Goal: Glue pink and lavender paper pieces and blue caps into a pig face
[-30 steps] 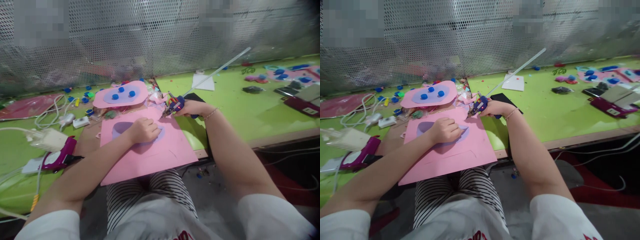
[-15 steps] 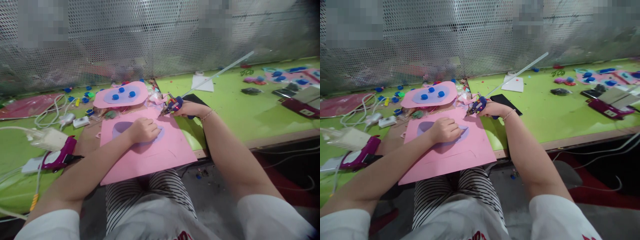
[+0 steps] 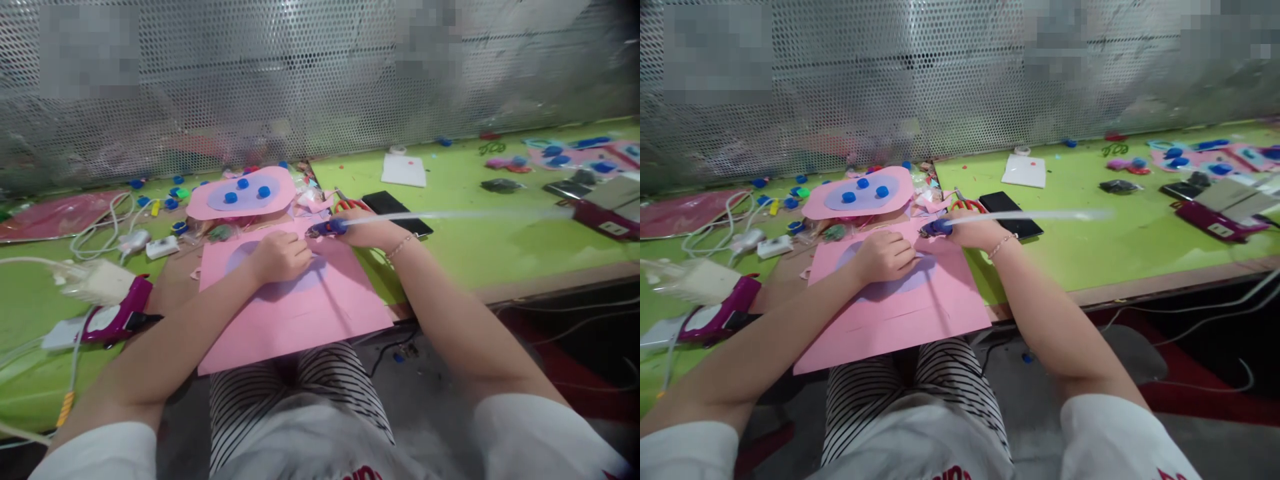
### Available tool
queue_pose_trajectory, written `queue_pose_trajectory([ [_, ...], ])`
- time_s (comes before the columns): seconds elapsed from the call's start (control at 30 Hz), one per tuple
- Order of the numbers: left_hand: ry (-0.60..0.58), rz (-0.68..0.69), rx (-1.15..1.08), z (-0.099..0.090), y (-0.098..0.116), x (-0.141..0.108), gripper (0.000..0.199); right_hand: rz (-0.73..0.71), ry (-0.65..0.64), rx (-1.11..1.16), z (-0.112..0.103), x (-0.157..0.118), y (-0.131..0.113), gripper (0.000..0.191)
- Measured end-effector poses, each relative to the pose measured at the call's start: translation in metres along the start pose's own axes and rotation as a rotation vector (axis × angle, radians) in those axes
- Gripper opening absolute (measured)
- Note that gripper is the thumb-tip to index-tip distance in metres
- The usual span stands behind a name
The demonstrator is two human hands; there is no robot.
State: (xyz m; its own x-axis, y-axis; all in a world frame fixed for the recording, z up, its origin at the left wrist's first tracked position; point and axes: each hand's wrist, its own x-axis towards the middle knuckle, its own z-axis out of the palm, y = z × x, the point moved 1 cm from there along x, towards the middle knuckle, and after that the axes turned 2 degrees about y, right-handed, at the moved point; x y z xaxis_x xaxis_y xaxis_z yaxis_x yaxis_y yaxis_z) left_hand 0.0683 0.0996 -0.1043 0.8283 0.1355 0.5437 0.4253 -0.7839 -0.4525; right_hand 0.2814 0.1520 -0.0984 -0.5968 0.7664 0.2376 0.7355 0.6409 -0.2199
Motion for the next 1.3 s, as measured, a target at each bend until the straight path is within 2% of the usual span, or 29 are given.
queue_pose_trajectory([
  [0.1,-0.026,-0.076,-0.043,0.002,-0.006,-0.004,0.023,0.038,0.054,-0.031,0.000,0.002,-0.007,0.014],
  [0.17,-0.005,-0.170,-0.079,0.004,-0.009,-0.007,0.021,0.152,0.160,-0.007,-0.001,0.005,-0.006,0.013],
  [0.27,0.000,-0.331,-0.110,0.009,-0.013,-0.009,0.032,0.334,0.349,0.144,-0.002,0.010,-0.001,0.019],
  [0.33,-0.058,-0.406,-0.135,0.013,-0.015,-0.010,0.036,0.436,0.437,0.230,-0.003,0.012,0.004,0.023],
  [0.4,-0.136,-0.402,-0.221,0.017,-0.017,-0.010,0.039,0.478,0.475,0.265,-0.003,0.013,0.006,0.023],
  [0.53,-0.271,-0.316,-0.379,0.025,-0.017,-0.013,0.047,0.460,0.475,0.241,0.001,0.014,0.009,0.016],
  [0.63,-0.355,-0.327,-0.389,0.029,-0.016,-0.017,0.049,0.456,0.455,0.216,0.004,0.014,0.010,0.014],
  [0.87,-0.370,-0.330,-0.363,0.025,-0.014,-0.012,0.041,0.436,0.426,0.207,0.006,0.014,0.010,0.019],
  [1.0,-0.429,-0.472,-0.286,0.023,-0.015,-0.010,0.058,0.414,0.426,0.221,0.007,0.014,0.011,0.022],
  [1.1,-0.431,-0.578,-0.270,0.024,-0.017,-0.012,0.067,0.403,0.407,0.229,0.007,0.014,0.012,0.022],
  [1.3,-0.390,-0.692,-0.344,0.029,-0.021,-0.015,0.050,0.365,0.408,0.235,0.006,0.013,0.011,0.025],
])
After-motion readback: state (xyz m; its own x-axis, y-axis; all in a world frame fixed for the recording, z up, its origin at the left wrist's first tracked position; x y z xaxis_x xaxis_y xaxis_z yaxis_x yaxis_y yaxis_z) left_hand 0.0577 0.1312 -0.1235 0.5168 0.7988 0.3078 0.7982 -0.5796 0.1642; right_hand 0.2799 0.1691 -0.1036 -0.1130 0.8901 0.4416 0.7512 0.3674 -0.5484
